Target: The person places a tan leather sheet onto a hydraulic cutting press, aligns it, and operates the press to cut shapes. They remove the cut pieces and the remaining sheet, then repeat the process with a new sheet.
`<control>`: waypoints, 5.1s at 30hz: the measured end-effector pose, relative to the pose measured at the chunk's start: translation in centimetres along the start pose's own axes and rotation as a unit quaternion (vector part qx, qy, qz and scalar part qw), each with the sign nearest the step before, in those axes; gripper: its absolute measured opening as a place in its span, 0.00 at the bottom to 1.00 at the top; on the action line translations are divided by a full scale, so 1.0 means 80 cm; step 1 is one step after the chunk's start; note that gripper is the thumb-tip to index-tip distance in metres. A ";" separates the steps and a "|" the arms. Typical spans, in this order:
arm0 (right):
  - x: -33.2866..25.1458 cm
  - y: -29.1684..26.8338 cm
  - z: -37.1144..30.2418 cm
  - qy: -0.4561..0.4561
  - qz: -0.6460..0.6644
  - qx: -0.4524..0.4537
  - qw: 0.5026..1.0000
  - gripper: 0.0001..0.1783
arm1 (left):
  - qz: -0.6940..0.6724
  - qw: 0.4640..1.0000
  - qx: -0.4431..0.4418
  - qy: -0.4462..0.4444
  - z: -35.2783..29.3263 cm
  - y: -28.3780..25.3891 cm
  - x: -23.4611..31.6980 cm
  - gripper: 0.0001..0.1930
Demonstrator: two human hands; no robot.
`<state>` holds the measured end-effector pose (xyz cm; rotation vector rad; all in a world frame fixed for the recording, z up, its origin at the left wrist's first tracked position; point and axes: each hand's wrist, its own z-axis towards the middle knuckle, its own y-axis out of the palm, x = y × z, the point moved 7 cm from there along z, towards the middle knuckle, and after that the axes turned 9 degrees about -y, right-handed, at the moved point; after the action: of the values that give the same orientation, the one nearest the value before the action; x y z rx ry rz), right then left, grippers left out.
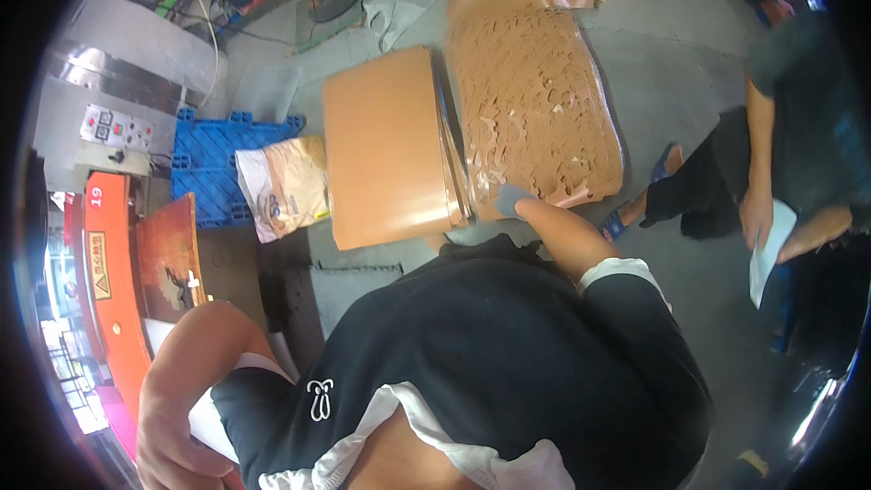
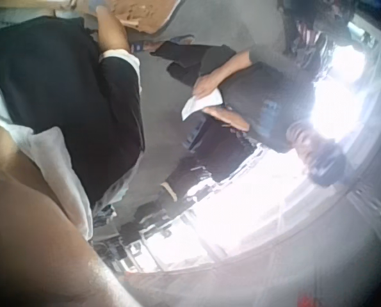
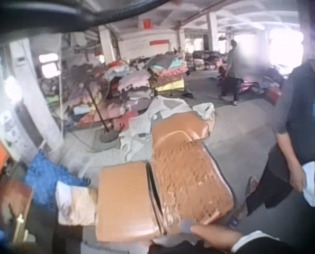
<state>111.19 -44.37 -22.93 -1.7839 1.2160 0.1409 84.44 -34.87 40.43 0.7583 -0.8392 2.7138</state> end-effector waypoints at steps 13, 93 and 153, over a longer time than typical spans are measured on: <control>-0.112 0.078 0.155 -0.001 0.027 -0.060 0.998 0.13 | -0.269 0.743 0.445 -0.422 -0.435 -0.161 -0.220 0.30; -1.181 0.061 0.035 -0.596 0.340 -0.159 0.710 0.16 | 0.761 0.248 0.595 -0.066 -0.439 -0.004 0.620 0.24; -1.684 0.695 0.258 -0.626 -0.431 0.090 0.643 0.36 | 0.438 -0.107 0.442 -0.775 -1.059 0.087 0.644 0.36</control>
<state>8.39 57.30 4.90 -1.3439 -0.6309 0.5456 3.37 9.96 4.49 -1.3226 -0.5371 0.2797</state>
